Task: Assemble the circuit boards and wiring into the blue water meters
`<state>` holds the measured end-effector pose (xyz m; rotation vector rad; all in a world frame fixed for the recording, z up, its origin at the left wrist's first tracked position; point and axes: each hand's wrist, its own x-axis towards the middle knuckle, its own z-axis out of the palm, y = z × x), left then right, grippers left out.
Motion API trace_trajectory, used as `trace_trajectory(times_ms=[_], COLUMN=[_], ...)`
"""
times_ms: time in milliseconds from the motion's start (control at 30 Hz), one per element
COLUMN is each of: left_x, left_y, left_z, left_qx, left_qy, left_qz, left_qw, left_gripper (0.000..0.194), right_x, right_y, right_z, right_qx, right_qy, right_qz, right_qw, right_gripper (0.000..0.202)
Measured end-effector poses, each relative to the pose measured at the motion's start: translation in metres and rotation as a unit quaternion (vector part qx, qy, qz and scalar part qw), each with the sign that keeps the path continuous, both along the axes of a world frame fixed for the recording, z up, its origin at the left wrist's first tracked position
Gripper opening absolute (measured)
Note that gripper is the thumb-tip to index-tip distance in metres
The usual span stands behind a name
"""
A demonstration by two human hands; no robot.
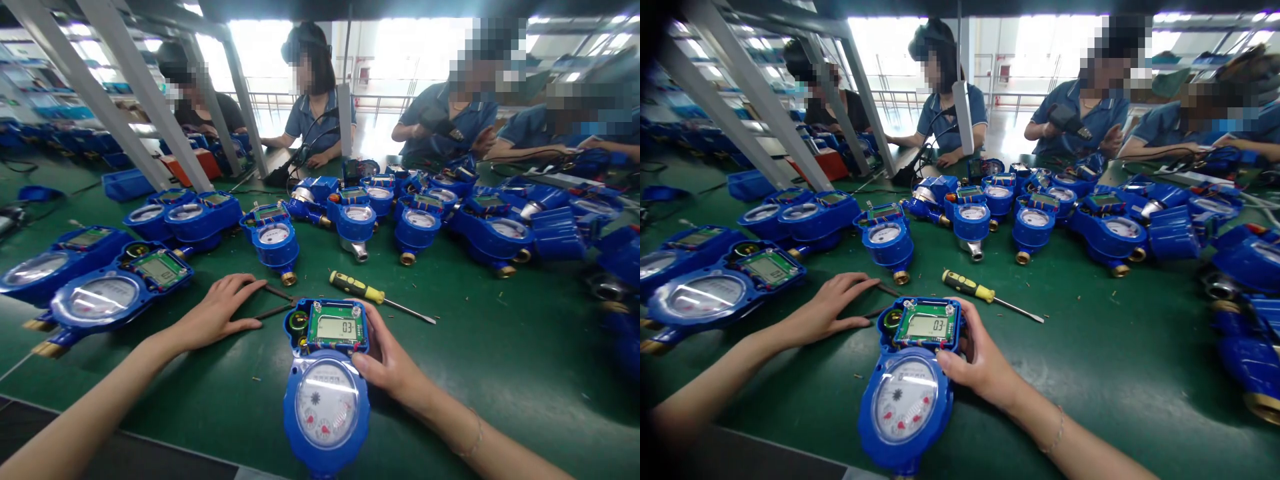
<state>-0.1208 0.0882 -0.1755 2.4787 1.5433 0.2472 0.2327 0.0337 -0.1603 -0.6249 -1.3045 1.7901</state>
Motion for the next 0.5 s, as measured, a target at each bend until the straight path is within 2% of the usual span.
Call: trace_trajectory(times_ms=[133, 300, 400, 500], left_x=[0.003, 0.006, 0.004, -0.002], left_y=[-0.022, -0.042, -0.054, -0.073], left_z=[0.007, 0.016, 0.034, 0.065], left_qx=[-0.007, -0.031, -0.033, -0.039], left_qy=[0.026, 0.029, 0.039, 0.021], left_qz=[0.011, 0.002, 0.017, 0.051], left_qw=[1.0, 0.999, 0.999, 0.998], left_gripper=[0.06, 0.048, 0.045, 0.04], right_x=[-0.002, -0.005, -0.006, -0.006], right_y=[-0.002, -0.012, -0.02, -0.026], right_z=[0.006, 0.013, 0.015, 0.015], right_qx=[-0.022, -0.03, -0.026, -0.014], right_qy=[-0.009, -0.041, -0.04, -0.023], right_qz=[-0.012, -0.064, -0.077, -0.071], right_qw=[1.0, 0.997, 0.996, 0.997], right_gripper=[0.068, 0.062, 0.065, 0.079])
